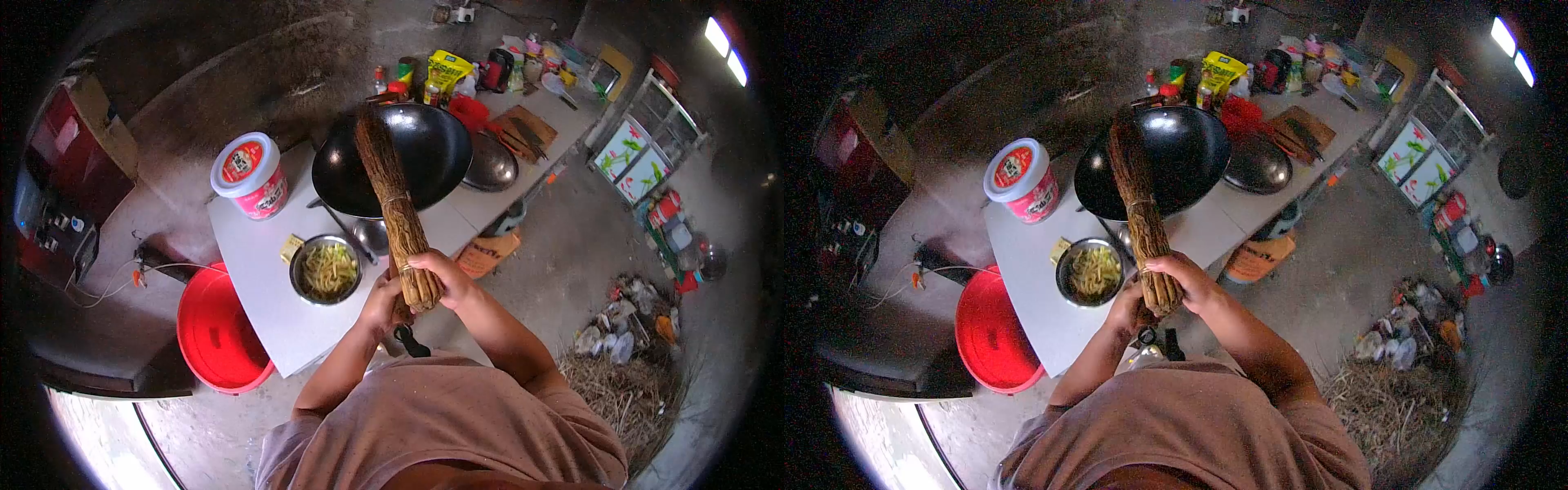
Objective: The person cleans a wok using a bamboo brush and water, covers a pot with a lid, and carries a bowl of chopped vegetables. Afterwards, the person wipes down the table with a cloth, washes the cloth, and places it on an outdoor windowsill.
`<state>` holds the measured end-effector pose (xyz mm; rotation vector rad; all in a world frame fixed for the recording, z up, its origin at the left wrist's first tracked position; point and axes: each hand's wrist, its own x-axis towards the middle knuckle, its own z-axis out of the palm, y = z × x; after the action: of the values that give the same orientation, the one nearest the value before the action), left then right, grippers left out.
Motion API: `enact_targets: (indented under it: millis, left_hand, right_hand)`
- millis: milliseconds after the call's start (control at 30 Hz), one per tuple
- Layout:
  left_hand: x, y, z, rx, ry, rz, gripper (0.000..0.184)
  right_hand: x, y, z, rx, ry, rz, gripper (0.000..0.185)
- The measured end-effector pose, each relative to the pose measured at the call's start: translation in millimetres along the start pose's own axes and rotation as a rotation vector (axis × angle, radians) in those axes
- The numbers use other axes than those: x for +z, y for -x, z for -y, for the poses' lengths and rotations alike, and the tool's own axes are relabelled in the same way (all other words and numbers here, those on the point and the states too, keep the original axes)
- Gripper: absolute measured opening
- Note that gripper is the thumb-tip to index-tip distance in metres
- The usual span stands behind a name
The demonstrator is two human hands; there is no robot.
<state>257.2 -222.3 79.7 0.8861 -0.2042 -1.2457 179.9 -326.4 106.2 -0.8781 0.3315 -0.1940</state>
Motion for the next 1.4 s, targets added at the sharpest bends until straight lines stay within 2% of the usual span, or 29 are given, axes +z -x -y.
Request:
enact_targets:
  millis: [33, 67, 167, 200, 233, 300, 333, 467, 567, 600, 700, 733, 833, 867, 967, 1000, 1033, 1100, 1167, 1233, 1267, 1300, 1367, 1400]
  left_hand:
    - [0.1, -23.9, -5.7, -0.049, 0.005, 0.011, 0.035]
    - [5.9, -43.8, -14.4, -0.019, -0.053, 0.033, 0.03]
    - [24.4, -104.4, -27.5, 0.035, -0.107, 0.034, 0.026]
    - [31.3, -122.2, -23.4, 0.048, -0.098, 0.016, 0.025]
    - [39.7, -151.2, -12.5, 0.155, -0.021, -0.07, 0.029]
    - [45.6, -199.1, -22.1, 0.053, -0.108, -0.047, 0.035]
    - [63.7, -218.3, -15.7, 0.207, -0.057, -0.109, 0.038]
    - [107.4, -275.4, -17.8, 0.25, -0.049, -0.227, 0.037]
    - [121.2, -314.7, -19.1, 0.303, -0.02, -0.324, 0.037]
    - [127.8, -326.5, -18.2, 0.348, 0.018, -0.373, 0.035]
    - [137.9, -344.8, -18.5, 0.307, 0.025, -0.41, 0.033]
    - [135.0, -350.5, -19.2, 0.298, -0.016, -0.358, 0.032]
    - [126.7, -365.1, -11.4, 0.321, -0.037, -0.312, 0.028]
    - [126.8, -377.3, -0.7, 0.416, 0.039, -0.415, 0.024]
    - [139.9, -376.3, -3.7, 0.369, 0.005, -0.426, 0.022]
    - [125.3, -387.0, 1.3, 0.368, 0.038, -0.4, 0.023]
    - [120.9, -391.0, -2.8, 0.351, 0.009, -0.394, 0.023]
    - [92.0, -402.4, 11.0, 0.344, -0.053, -0.239, 0.023]
    - [126.5, -380.9, -3.6, 0.288, -0.053, -0.336, 0.034]
    - [114.3, -377.7, 0.7, 0.151, -0.006, -0.289, 0.056]
    - [85.6, -381.3, 14.0, 0.126, -0.111, -0.357, 0.069]
    - [77.0, -363.5, 6.8, 0.039, -0.152, -0.385, 0.068]
    - [63.0, -334.2, -0.7, 0.027, -0.526, -0.797, 0.064]
    - [26.4, -327.9, 4.5, -0.062, -1.032, -0.929, 0.058]
  right_hand:
    - [-8.4, -14.6, 17.5, 0.008, -0.02, -0.004, 0.032]
    - [-19.9, -23.5, 41.1, 0.07, -0.005, 0.054, 0.032]
    - [-85.9, -76.7, 64.4, 0.066, -0.015, 0.212, 0.036]
    - [-99.2, -85.4, 72.1, 0.052, 0.022, 0.143, 0.036]
    - [-116.9, -99.1, 85.8, 0.08, 0.024, 0.163, 0.036]
    - [-149.9, -132.8, 121.9, 0.147, 0.01, 0.265, 0.033]
    - [-164.7, -145.1, 126.6, 0.113, -0.021, 0.245, 0.034]
    - [-216.8, -183.3, 183.6, 0.223, 0.013, 0.419, 0.044]
    - [-243.6, -208.4, 215.4, 0.347, -0.005, 0.46, 0.035]
    - [-250.8, -216.3, 217.8, 0.351, 0.032, 0.414, 0.036]
    - [-275.0, -240.3, 208.6, 0.366, -0.106, 0.352, 0.037]
    - [-278.7, -243.9, 217.8, 0.366, -0.078, 0.446, 0.038]
    - [-286.4, -246.6, 225.5, 0.418, -0.082, 0.466, 0.04]
    - [-284.9, -244.4, 224.6, 0.363, -0.067, 0.438, 0.042]
    - [-294.4, -245.3, 230.8, 0.411, -0.076, 0.443, 0.044]
    - [-299.5, -254.1, 226.9, 0.366, -0.024, 0.474, 0.044]
    - [-301.6, -262.4, 223.9, 0.384, 0.008, 0.404, 0.044]
    - [-308.9, -270.8, 218.8, 0.434, -0.064, 0.452, 0.041]
    - [-322.4, -275.4, 217.8, 0.447, -0.076, 0.482, 0.047]
    - [-327.8, -264.7, 222.8, 0.401, -0.066, 0.414, 0.047]
    - [-329.9, -258.6, 225.8, 0.363, -0.046, 0.346, 0.045]
    - [-327.1, -249.9, 233.2, 0.303, 0.005, 0.383, 0.054]
    - [-335.0, -246.2, 237.9, 0.17, 0.09, 0.438, 0.067]
    - [-335.5, -236.9, 248.1, 0.136, 0.131, 0.476, 0.07]
